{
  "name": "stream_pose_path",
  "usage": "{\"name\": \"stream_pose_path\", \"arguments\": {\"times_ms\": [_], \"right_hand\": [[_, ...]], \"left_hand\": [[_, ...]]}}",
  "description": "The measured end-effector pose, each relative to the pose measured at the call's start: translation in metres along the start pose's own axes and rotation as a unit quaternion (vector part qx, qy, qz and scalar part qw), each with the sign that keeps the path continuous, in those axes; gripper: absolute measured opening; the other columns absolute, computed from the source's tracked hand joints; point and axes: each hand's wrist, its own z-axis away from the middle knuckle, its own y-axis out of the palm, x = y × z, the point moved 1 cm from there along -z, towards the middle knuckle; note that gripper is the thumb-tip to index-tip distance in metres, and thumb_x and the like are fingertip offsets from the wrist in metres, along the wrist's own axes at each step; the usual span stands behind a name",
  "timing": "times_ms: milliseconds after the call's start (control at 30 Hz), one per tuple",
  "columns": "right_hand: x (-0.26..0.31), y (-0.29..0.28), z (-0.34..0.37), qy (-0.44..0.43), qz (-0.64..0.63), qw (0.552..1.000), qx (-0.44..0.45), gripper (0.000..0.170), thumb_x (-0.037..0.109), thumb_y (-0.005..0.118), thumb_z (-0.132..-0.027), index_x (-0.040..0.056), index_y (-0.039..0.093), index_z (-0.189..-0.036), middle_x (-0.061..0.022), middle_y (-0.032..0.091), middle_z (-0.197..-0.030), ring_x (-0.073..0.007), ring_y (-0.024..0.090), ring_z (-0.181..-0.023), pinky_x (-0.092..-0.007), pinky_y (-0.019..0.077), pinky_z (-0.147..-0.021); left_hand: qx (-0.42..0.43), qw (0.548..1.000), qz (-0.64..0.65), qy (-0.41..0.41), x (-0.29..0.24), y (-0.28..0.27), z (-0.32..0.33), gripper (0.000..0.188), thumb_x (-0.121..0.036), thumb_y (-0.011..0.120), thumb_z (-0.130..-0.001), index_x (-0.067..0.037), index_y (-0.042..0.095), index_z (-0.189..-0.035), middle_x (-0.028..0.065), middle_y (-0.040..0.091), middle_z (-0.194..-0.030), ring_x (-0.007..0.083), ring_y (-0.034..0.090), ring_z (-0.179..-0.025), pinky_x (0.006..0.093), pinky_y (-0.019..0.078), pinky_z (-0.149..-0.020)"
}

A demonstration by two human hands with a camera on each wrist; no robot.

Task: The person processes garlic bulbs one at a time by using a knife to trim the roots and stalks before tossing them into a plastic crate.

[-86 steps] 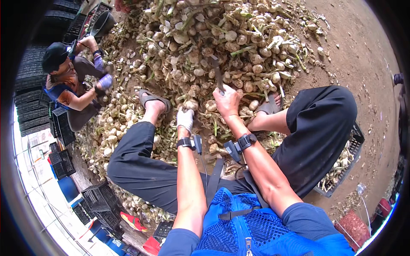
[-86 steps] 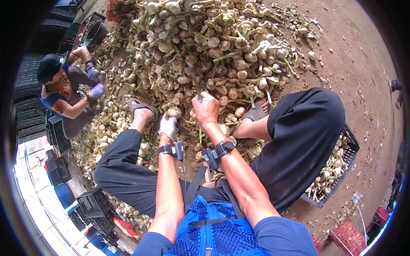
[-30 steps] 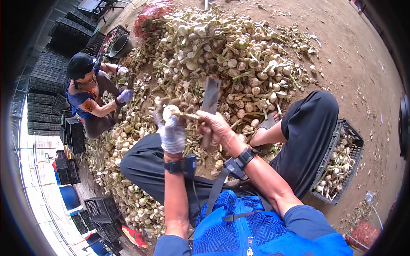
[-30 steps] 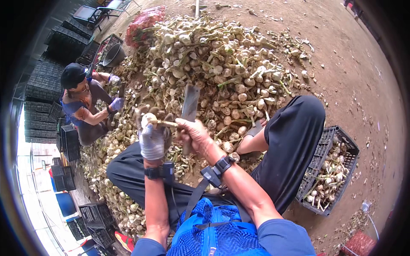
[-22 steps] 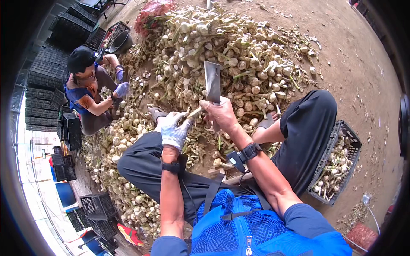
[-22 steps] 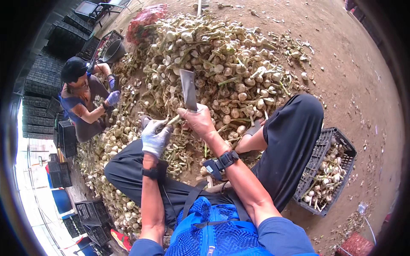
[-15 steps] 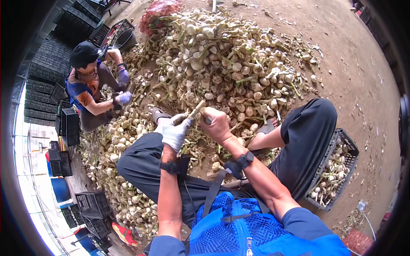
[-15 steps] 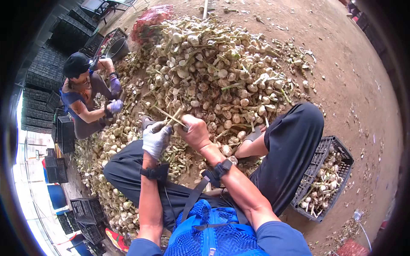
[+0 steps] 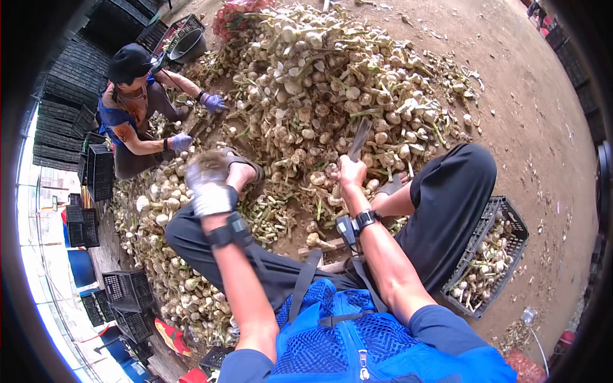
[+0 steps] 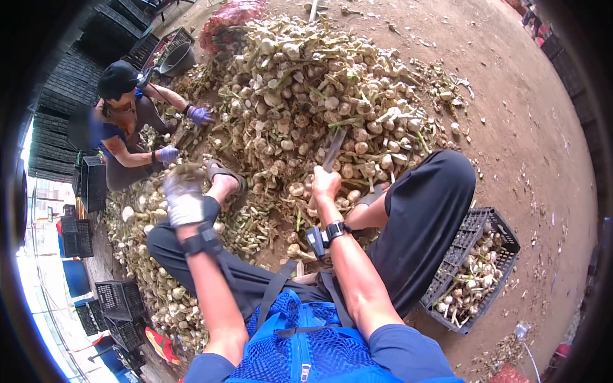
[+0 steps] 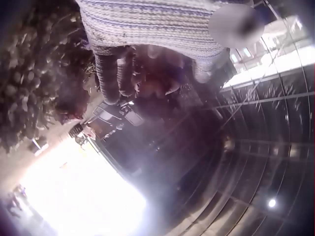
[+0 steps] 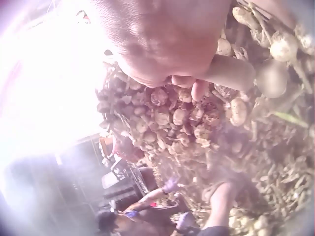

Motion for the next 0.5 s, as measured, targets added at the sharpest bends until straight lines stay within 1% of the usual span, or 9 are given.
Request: {"name": "stream_pose_path", "arguments": {"times_ms": [33, 67, 133, 167, 200, 267, 367, 400, 500], "right_hand": [[0.009, 0.000, 0.002, 0.016, -0.011, 1.000, 0.003, 0.022, 0.016, 0.063, -0.082, -0.0063, 0.064, -0.080, -0.0069, 0.060, -0.061, -0.0181, 0.060, -0.046, -0.0337, 0.0565, -0.044], [0.010, -0.001, -0.001, 0.011, -0.042, 0.999, 0.023, 0.022, 0.016, 0.064, -0.082, -0.0058, 0.065, -0.084, -0.0064, 0.061, -0.065, -0.0170, 0.060, -0.047, -0.0322, 0.0559, -0.043], [0.019, 0.000, -0.004, -0.006, -0.076, 0.997, 0.010, 0.019, 0.013, 0.062, -0.085, 0.0033, 0.053, -0.071, -0.0011, 0.050, -0.057, -0.0116, 0.048, -0.038, -0.0338, 0.0568, -0.044], [0.017, -0.001, -0.009, -0.005, -0.069, 0.998, 0.001, 0.019, 0.013, 0.062, -0.085, 0.0040, 0.053, -0.070, -0.0009, 0.050, -0.056, -0.0118, 0.048, -0.038, -0.0333, 0.0565, -0.043], [0.016, -0.002, -0.009, -0.002, -0.070, 0.998, -0.005, 0.019, 0.013, 0.062, -0.085, 0.0040, 0.053, -0.070, -0.0009, 0.050, -0.056, -0.0118, 0.048, -0.038, -0.0333, 0.0565, -0.043], [0.016, -0.003, -0.007, -0.015, -0.072, 0.997, -0.007, 0.022, 0.012, 0.063, -0.085, 0.0043, 0.053, -0.067, -0.0007, 0.050, -0.057, -0.0124, 0.048, -0.038, -0.0330, 0.0567, -0.043], [0.007, -0.004, -0.011, 0.004, -0.065, 0.998, -0.001, 0.020, 0.013, 0.064, -0.084, 0.0037, 0.054, -0.068, 0.0007, 0.050, -0.058, -0.0107, 0.047, -0.041, -0.0333, 0.0582, -0.045], [0.005, -0.004, -0.013, 0.009, -0.060, 0.998, -0.002, 0.019, 0.013, 0.064, -0.084, 0.0033, 0.055, -0.070, 0.0007, 0.050, -0.060, -0.0105, 0.047, -0.042, -0.0331, 0.0582, -0.045], [0.000, -0.005, -0.019, 0.031, -0.027, 0.999, 0.000, 0.019, 0.014, 0.064, -0.084, 0.0021, 0.056, -0.072, 0.0003, 0.051, -0.063, -0.0110, 0.049, -0.045, -0.0330, 0.0586, -0.047]], "left_hand": [[0.071, 0.975, -0.211, 0.002, 0.028, 0.015, -0.002, 0.034, -0.029, 0.065, -0.096, -0.008, 0.058, -0.122, 0.0138, 0.065, -0.111, 0.0265, 0.064, -0.097, 0.0362, 0.0558, -0.084], [0.023, 0.986, 0.074, -0.148, 0.051, 0.031, -0.007, 0.022, -0.022, 0.067, -0.095, -0.013, 0.062, -0.114, 0.0078, 0.068, -0.098, 0.0203, 0.066, -0.085, 0.0312, 0.0553, -0.073], [0.041, 0.936, -0.273, -0.219, 0.124, 0.045, -0.006, 0.023, -0.024, 0.070, -0.092, -0.011, 0.065, -0.111, 0.0026, 0.068, -0.094, 0.0113, 0.060, -0.072, 0.0277, 0.0497, -0.061], [0.059, 0.931, -0.324, -0.158, 0.176, 0.035, -0.011, 0.039, -0.028, 0.074, -0.087, -0.001, 0.069, -0.114, 0.0087, 0.072, -0.107, 0.0176, 0.065, -0.097, 0.0323, 0.0528, -0.086], [0.092, 0.898, -0.388, -0.183, 0.167, 0.061, 0.002, 0.048, -0.027, 0.075, -0.085, 0.001, 0.066, -0.123, 0.0110, 0.072, -0.115, 0.0182, 0.065, -0.104, 0.0313, 0.0502, -0.093], [0.149, 0.812, -0.551, -0.125, 0.229, 0.047, -0.005, 0.050, -0.030, 0.078, -0.080, -0.001, 0.067, -0.120, 0.0117, 0.073, -0.110, 0.0197, 0.068, -0.097, 0.0319, 0.0513, -0.090], [0.155, 0.816, -0.504, -0.238, 0.247, 0.069, 0.010, 0.065, -0.037, 0.082, -0.074, 0.000, 0.063, -0.124, 0.0186, 0.070, -0.117, 0.0305, 0.067, -0.108, 0.0383, 0.0504, -0.097], [0.125, 0.796, -0.556, -0.205, 0.288, 0.054, 0.006, 0.076, -0.041, 0.083, -0.071, 0.003, 0.058, -0.128, 0.0238, 0.064, -0.125, 0.0357, 0.061, -0.118, 0.0422, 0.0477, -0.102], [0.031, 0.778, -0.601, -0.180, 0.277, 0.085, 0.020, 0.083, -0.043, 0.085, -0.068, 0.005, 0.055, -0.128, 0.0262, 0.062, -0.125, 0.0383, 0.060, -0.119, 0.0428, 0.0474, -0.102]]}}
